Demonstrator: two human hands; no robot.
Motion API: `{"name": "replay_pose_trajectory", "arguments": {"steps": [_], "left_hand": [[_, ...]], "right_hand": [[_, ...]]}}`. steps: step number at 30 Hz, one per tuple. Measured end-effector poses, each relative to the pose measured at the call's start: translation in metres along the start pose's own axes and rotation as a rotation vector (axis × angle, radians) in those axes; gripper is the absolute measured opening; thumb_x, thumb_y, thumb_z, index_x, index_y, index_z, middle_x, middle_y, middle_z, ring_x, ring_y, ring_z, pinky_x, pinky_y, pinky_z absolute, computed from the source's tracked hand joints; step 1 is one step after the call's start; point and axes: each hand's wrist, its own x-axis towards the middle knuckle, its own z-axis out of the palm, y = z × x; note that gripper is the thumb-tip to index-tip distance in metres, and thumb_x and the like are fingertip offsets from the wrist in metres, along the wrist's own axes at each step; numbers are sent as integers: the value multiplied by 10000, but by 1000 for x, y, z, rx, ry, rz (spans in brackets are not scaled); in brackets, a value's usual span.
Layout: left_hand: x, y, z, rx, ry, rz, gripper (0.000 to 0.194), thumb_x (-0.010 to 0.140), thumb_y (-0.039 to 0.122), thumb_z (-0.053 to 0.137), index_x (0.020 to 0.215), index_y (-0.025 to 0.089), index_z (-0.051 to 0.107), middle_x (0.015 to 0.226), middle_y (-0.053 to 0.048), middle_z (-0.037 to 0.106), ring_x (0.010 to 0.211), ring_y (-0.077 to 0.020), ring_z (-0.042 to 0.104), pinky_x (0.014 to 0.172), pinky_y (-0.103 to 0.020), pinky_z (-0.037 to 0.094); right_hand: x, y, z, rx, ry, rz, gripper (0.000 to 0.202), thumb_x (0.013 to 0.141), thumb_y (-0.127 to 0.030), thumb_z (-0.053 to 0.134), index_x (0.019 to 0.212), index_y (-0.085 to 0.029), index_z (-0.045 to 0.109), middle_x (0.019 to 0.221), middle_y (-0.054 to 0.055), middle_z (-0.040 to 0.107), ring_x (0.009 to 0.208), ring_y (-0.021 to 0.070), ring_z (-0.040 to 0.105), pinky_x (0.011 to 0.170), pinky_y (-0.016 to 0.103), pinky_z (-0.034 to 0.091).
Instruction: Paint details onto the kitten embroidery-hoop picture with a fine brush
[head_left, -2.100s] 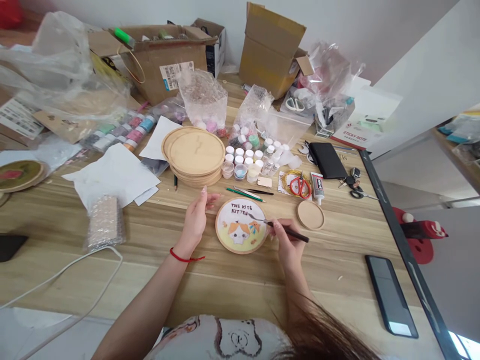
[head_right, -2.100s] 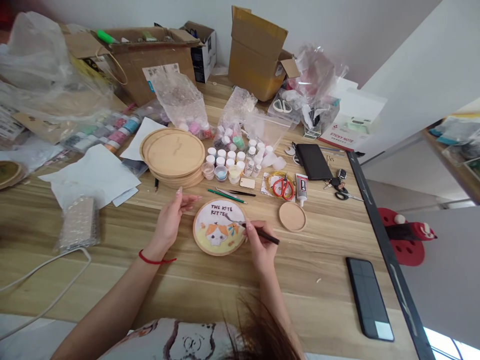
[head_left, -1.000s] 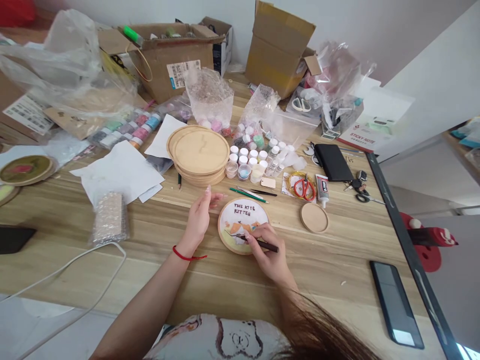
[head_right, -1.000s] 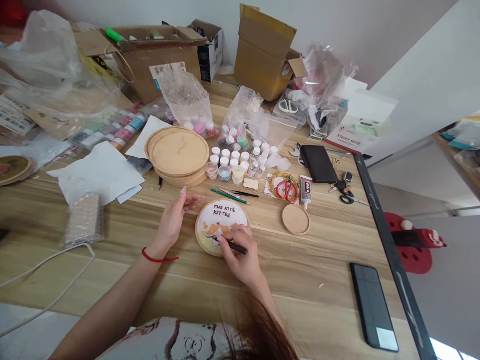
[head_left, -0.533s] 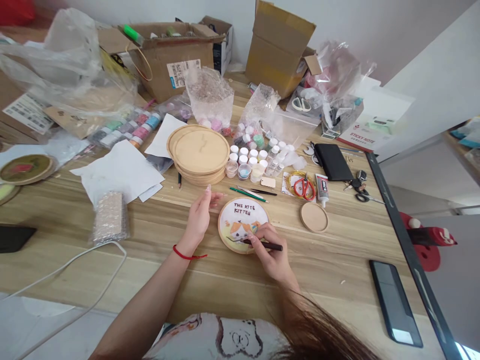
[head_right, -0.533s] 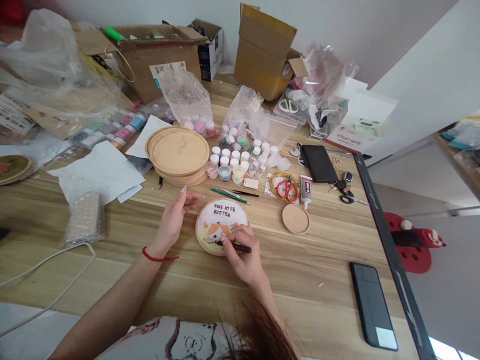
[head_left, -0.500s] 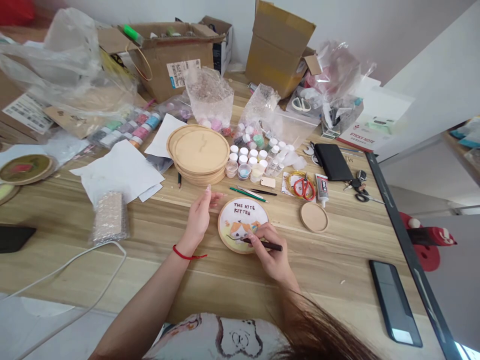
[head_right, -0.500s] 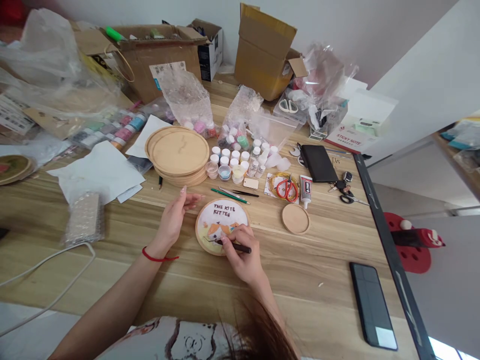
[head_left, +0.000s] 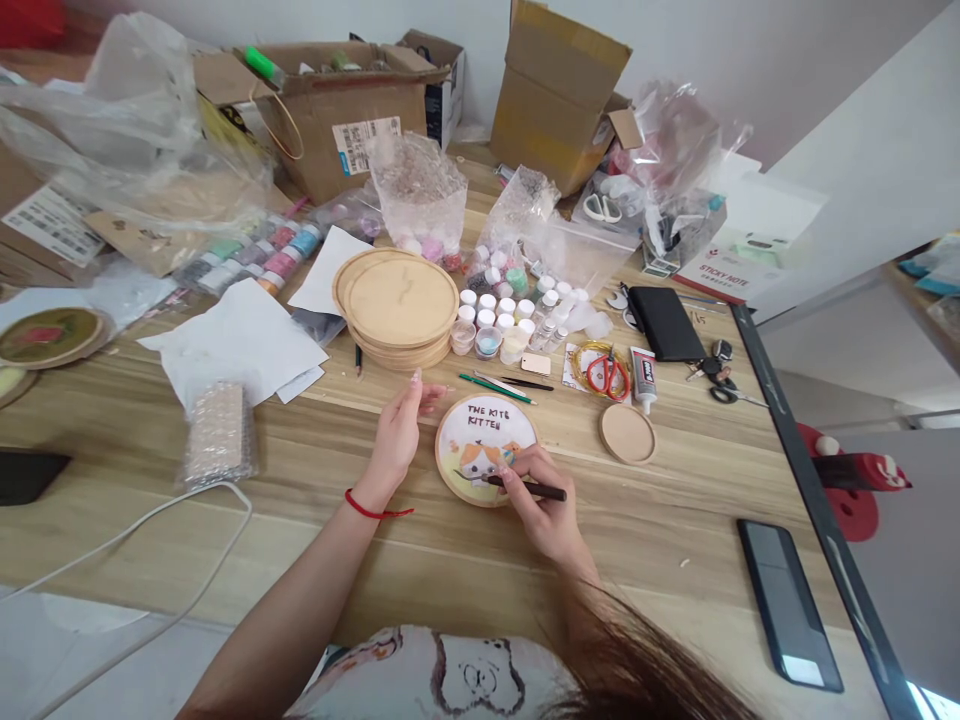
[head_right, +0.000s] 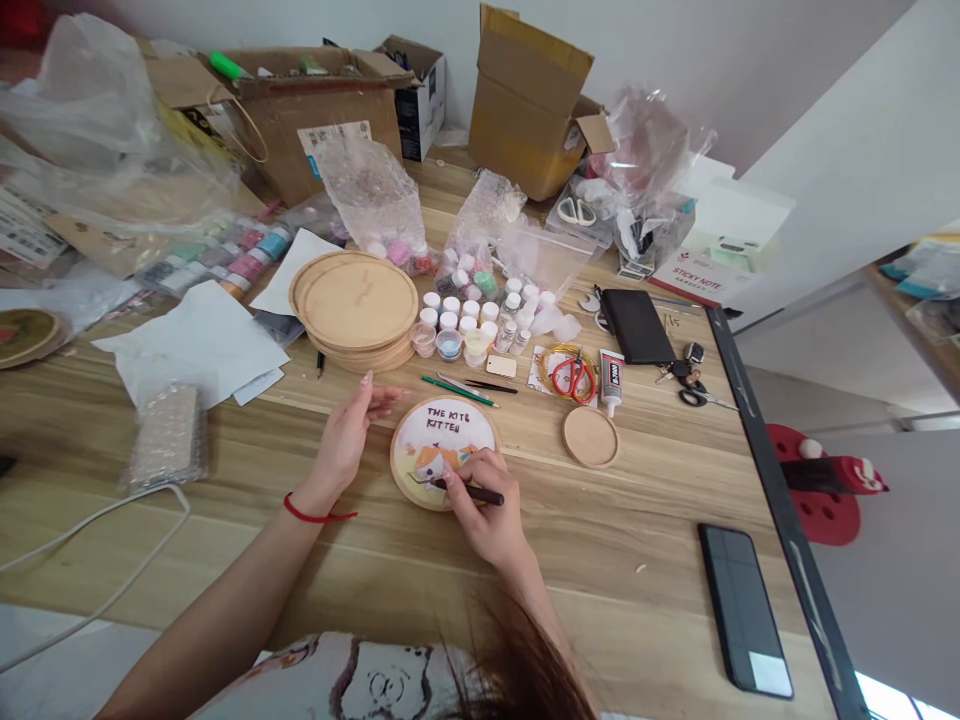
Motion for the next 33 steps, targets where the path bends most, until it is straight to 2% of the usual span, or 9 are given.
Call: {"name": "replay_pose_trajectory", "arguments": {"steps": [20,28,33], "left_hand": [[2,-4,0,15,-3,1,548,870,650,482,838,160,726,1027,-130,752,1010,-258,675,888,-374,502],[2,-4,0,21,-6,3,556,868,657,473,849,160,723,1036,-128,751,1029,-264,670,895,-379,500],[2,-3,1,21,2,8,535,877,638,477,849,164,725,1033,-124,751,1030,-260,670,898,-375,501]], "right_hand": [[1,-1,2,-7,-35,18,183,904,-265,620,730,-223,659,730,30,662,729,188,574,738,372,445],[0,-1,-7,7,-27,23,300,921,-288,579,629,-223,606,629,3,624,682,176,539,737,370,411],[0,0,-5,-4,-21,41,297,926,-327,571,648,-227,611,624,9,630,680,183,545,731,378,427]]}}
